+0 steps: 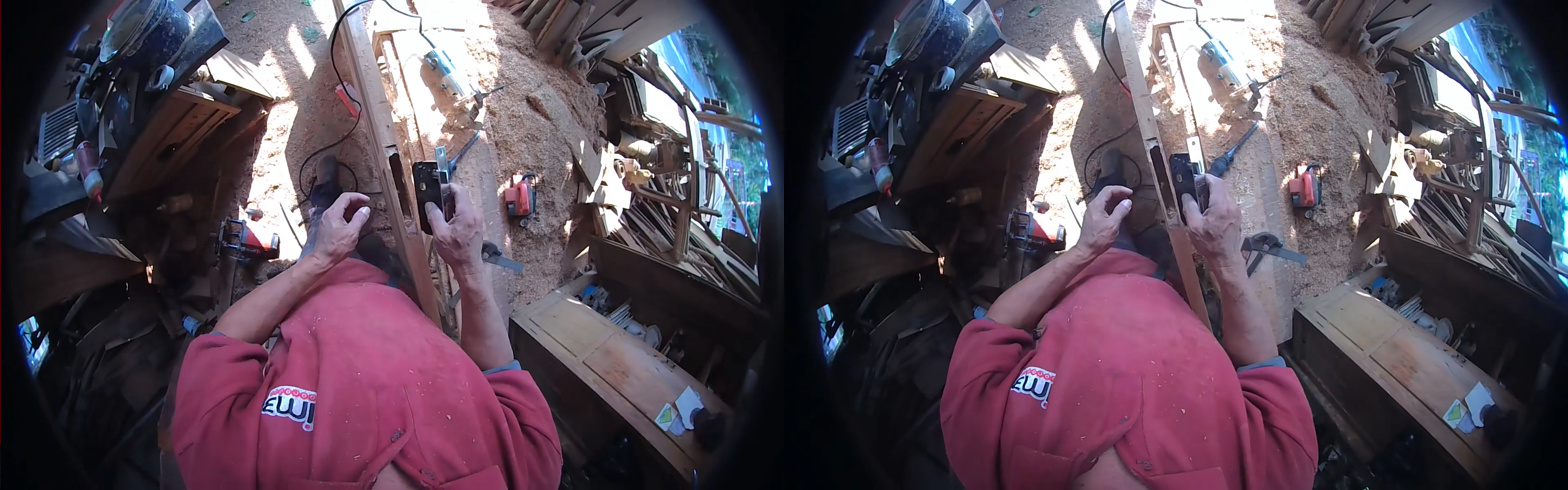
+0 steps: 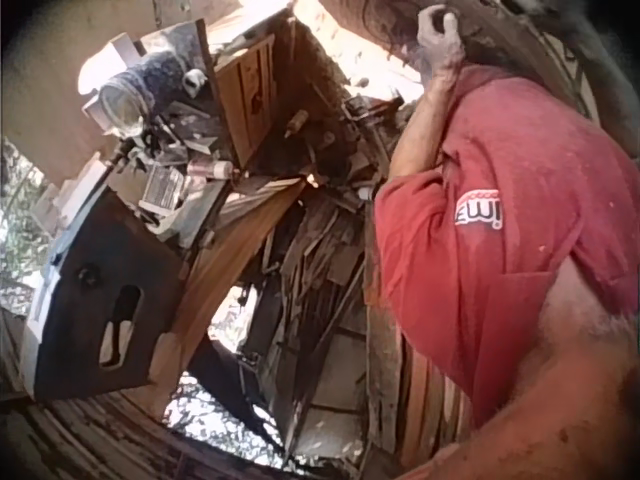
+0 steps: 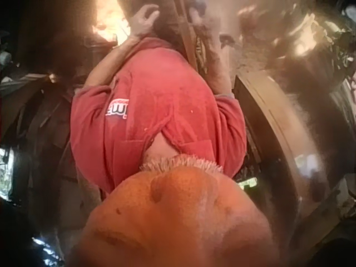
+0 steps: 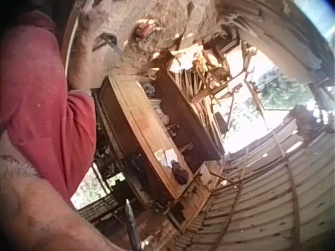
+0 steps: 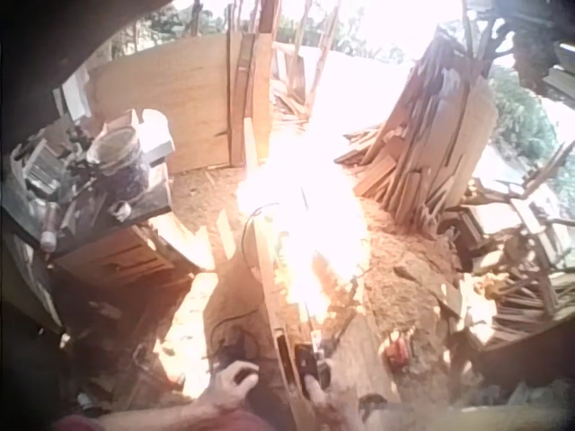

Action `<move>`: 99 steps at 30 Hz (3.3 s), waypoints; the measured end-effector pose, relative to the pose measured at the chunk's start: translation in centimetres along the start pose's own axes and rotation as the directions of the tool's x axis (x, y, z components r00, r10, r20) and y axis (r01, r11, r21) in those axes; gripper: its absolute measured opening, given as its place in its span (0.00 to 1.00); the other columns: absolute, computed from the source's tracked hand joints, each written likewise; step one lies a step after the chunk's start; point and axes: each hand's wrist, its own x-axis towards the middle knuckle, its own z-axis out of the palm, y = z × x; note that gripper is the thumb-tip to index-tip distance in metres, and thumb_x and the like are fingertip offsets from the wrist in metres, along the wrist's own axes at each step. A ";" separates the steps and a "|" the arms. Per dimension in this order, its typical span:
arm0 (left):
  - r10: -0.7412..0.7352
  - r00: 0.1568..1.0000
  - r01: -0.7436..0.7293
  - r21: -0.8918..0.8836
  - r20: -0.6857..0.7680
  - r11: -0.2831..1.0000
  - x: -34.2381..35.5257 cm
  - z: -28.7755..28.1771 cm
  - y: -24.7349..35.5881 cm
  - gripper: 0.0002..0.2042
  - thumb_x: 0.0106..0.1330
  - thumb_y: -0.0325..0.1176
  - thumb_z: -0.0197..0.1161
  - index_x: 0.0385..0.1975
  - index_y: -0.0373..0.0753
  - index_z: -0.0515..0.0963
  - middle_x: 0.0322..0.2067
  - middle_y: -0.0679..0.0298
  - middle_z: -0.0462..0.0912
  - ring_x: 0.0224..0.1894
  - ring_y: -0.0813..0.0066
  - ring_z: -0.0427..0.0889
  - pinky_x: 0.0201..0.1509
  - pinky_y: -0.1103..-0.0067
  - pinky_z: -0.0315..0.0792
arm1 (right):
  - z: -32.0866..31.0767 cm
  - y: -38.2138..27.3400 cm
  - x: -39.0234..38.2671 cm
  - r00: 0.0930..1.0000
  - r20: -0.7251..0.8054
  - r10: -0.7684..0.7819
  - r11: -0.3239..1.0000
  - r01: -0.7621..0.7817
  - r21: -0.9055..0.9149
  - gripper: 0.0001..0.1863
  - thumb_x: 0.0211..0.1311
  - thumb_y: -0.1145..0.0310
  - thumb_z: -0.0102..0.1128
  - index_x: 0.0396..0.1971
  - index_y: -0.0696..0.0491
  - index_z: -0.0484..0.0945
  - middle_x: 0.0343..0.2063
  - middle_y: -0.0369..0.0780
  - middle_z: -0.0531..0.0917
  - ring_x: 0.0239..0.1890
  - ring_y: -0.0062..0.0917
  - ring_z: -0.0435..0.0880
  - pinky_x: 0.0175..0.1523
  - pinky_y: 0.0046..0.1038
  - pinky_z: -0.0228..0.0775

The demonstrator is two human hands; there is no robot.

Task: The person installs hardware onto a wooden door using a chisel, a hammer, and a power router. They use the chisel and hammer to clear wood from pre-cut recesses, measure fit with metal hardware pieces, and use a power router to refine the cut-out area on the door edge.

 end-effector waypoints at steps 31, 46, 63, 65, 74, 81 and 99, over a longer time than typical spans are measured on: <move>-0.163 0.977 0.129 -0.224 -0.139 0.966 8.7 5.9 2.4 0.39 0.58 0.53 0.74 0.58 0.25 0.68 0.51 0.46 0.76 0.52 0.60 0.78 0.58 0.68 0.75 | 6.0 5.5 0.8 0.987 -0.094 -0.129 0.989 0.121 -0.091 0.22 0.70 0.67 0.59 0.63 0.55 0.75 0.41 0.41 0.74 0.44 0.30 0.77 0.50 0.29 0.72; 0.015 1.000 -0.015 -0.119 -0.008 0.993 9.5 5.3 1.6 0.45 0.66 0.49 0.65 0.70 0.20 0.51 0.63 0.33 0.63 0.70 0.42 0.61 0.75 0.63 0.54 | 4.0 5.1 2.4 0.917 0.352 0.187 0.829 -0.340 0.444 0.26 0.66 0.70 0.66 0.64 0.54 0.74 0.41 0.31 0.76 0.39 0.13 0.75 0.44 0.18 0.72; -0.198 0.978 0.204 -0.419 0.060 0.885 10.7 3.4 0.4 0.40 0.70 0.52 0.62 0.70 0.27 0.58 0.63 0.45 0.69 0.63 0.60 0.72 0.66 0.70 0.67 | 4.9 5.3 -4.2 0.957 0.239 0.167 0.853 -0.262 0.451 0.25 0.67 0.68 0.64 0.63 0.56 0.75 0.62 0.45 0.76 0.66 0.31 0.72 0.70 0.32 0.62; -0.172 0.982 0.186 -0.417 0.072 0.889 10.6 3.3 0.9 0.36 0.72 0.47 0.61 0.70 0.28 0.58 0.61 0.47 0.70 0.62 0.61 0.72 0.66 0.71 0.67 | 4.9 5.5 -4.7 0.960 0.249 0.125 0.885 -0.221 0.410 0.25 0.68 0.67 0.63 0.63 0.56 0.75 0.64 0.45 0.75 0.69 0.29 0.69 0.71 0.32 0.60; -0.173 0.967 0.244 -0.503 0.186 0.829 10.0 1.6 2.6 0.36 0.75 0.38 0.57 0.77 0.40 0.46 0.66 0.56 0.67 0.66 0.65 0.68 0.72 0.71 0.60 | 5.6 4.4 -4.9 0.956 0.235 0.178 0.866 -0.266 0.424 0.25 0.68 0.67 0.64 0.63 0.58 0.74 0.58 0.46 0.80 0.59 0.30 0.80 0.62 0.28 0.72; -0.356 0.902 0.429 -0.426 0.244 0.797 10.4 0.3 3.7 0.36 0.69 0.45 0.63 0.73 0.42 0.54 0.56 0.58 0.73 0.53 0.67 0.79 0.45 0.66 0.82 | 6.0 5.8 -6.2 0.943 0.295 0.155 0.833 -0.285 0.474 0.31 0.63 0.64 0.69 0.65 0.57 0.73 0.64 0.47 0.76 0.68 0.34 0.72 0.72 0.33 0.60; -0.117 0.965 0.164 -0.190 0.233 0.968 3.1 1.6 0.3 0.38 0.73 0.46 0.63 0.74 0.39 0.49 0.58 0.59 0.72 0.60 0.70 0.72 0.63 0.72 0.71 | 4.1 43.8 -20.0 0.525 -0.232 0.819 0.501 -0.851 -0.156 0.39 0.56 0.60 0.69 0.65 0.64 0.68 0.57 0.56 0.79 0.59 0.45 0.80 0.64 0.38 0.69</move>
